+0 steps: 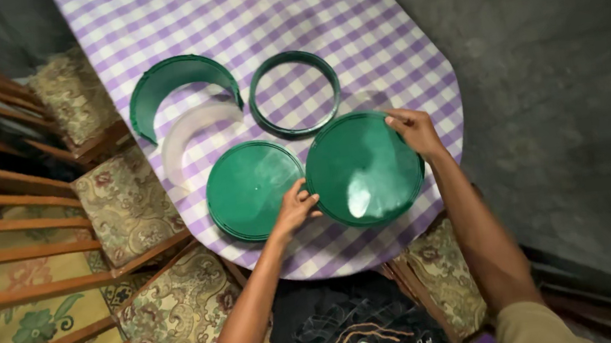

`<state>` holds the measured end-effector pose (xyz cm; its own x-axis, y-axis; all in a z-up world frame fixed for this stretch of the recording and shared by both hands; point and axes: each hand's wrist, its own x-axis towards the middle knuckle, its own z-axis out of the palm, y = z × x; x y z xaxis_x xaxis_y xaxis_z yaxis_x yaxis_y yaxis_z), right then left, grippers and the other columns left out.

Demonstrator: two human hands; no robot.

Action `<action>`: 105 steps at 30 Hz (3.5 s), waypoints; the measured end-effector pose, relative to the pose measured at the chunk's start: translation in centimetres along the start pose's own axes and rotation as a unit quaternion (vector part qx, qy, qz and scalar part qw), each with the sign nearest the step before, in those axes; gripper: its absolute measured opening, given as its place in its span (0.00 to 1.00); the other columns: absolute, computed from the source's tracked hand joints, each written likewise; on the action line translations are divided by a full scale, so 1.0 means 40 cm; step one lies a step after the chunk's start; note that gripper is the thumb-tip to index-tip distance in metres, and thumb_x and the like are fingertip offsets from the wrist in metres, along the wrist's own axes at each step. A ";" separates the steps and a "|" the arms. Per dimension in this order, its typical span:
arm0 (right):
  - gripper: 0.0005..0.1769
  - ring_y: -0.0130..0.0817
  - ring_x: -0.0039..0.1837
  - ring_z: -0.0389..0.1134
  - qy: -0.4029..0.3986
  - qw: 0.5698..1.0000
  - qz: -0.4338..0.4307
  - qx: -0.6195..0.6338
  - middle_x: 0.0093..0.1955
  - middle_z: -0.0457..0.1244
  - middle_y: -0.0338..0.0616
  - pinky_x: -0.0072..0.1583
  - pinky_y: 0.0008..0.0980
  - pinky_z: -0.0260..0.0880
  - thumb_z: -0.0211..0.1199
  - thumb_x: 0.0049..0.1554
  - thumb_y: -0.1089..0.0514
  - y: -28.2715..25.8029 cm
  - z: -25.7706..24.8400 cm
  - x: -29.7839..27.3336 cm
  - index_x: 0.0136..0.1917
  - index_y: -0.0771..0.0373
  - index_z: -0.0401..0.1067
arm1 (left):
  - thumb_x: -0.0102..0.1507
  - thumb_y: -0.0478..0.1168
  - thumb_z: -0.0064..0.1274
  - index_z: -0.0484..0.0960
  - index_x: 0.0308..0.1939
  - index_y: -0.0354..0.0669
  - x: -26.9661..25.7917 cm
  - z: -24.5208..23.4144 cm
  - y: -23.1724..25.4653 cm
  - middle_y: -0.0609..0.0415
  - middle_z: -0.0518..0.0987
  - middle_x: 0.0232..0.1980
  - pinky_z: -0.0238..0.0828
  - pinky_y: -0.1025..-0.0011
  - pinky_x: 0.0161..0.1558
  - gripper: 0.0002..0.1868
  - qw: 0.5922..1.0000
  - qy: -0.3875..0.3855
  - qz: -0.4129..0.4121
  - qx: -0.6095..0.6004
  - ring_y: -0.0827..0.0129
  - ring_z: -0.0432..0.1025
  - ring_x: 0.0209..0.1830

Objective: The person assembles green plastic components on a table. They fit a curved green ring onto a green circular base, then place a flat green disc on top to form a container-like shape. The person repeats this process with additional identical parts.

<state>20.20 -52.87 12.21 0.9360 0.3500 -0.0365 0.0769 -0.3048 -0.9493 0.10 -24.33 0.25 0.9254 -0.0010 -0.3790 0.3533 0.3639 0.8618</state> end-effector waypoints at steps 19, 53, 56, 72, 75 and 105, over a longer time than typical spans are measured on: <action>0.23 0.49 0.49 0.72 0.211 0.950 0.039 -0.227 0.49 0.70 0.56 0.52 0.42 0.72 0.71 0.54 0.56 0.363 -0.008 -0.162 0.62 0.65 0.75 | 0.65 0.31 0.52 0.64 0.62 0.33 0.050 0.137 -0.207 0.40 0.81 0.44 0.84 0.59 0.27 0.23 0.983 0.050 -0.107 0.140 0.58 0.80 0.35; 0.36 0.47 0.59 0.72 -0.084 0.989 0.059 -0.107 0.59 0.69 0.58 0.59 0.42 0.72 0.65 0.58 0.50 0.163 0.453 -0.135 0.75 0.65 0.60 | 0.60 0.42 0.63 0.72 0.62 0.35 -0.137 -0.259 0.121 0.40 0.75 0.55 0.66 0.55 0.55 0.29 0.750 0.514 0.201 0.364 0.48 0.70 0.56; 0.37 0.51 0.62 0.70 -0.136 0.978 0.111 -0.113 0.63 0.66 0.60 0.62 0.44 0.69 0.64 0.59 0.50 0.180 0.573 -0.091 0.75 0.65 0.56 | 0.57 0.47 0.68 0.70 0.67 0.34 -0.128 -0.385 0.051 0.32 0.72 0.61 0.61 0.48 0.61 0.39 0.758 0.494 0.058 0.421 0.38 0.66 0.62; 0.28 0.58 0.54 0.72 -0.066 0.981 0.068 -0.168 0.51 0.69 0.62 0.57 0.49 0.71 0.65 0.54 0.52 0.180 0.771 -0.091 0.63 0.71 0.69 | 0.58 0.43 0.65 0.77 0.64 0.37 -0.129 -0.666 0.021 0.32 0.78 0.59 0.69 0.53 0.59 0.31 0.850 0.319 0.105 0.406 0.41 0.73 0.59; 0.29 0.53 0.49 0.74 -0.070 0.975 0.142 -0.153 0.47 0.71 0.59 0.54 0.47 0.72 0.63 0.58 0.45 0.170 0.733 -0.065 0.65 0.66 0.69 | 0.62 0.48 0.64 0.76 0.63 0.37 -0.132 -0.719 0.046 0.35 0.81 0.54 0.71 0.56 0.56 0.30 0.869 0.298 0.029 0.395 0.47 0.77 0.55; 0.15 0.57 0.45 0.73 0.044 0.947 0.019 -0.317 0.39 0.70 0.59 0.53 0.49 0.72 0.72 0.49 0.50 -0.190 0.883 0.470 0.40 0.66 0.83 | 0.55 0.45 0.68 0.81 0.37 0.41 0.149 -0.802 0.550 0.42 0.84 0.37 0.73 0.48 0.43 0.15 0.717 0.467 0.085 0.511 0.43 0.79 0.40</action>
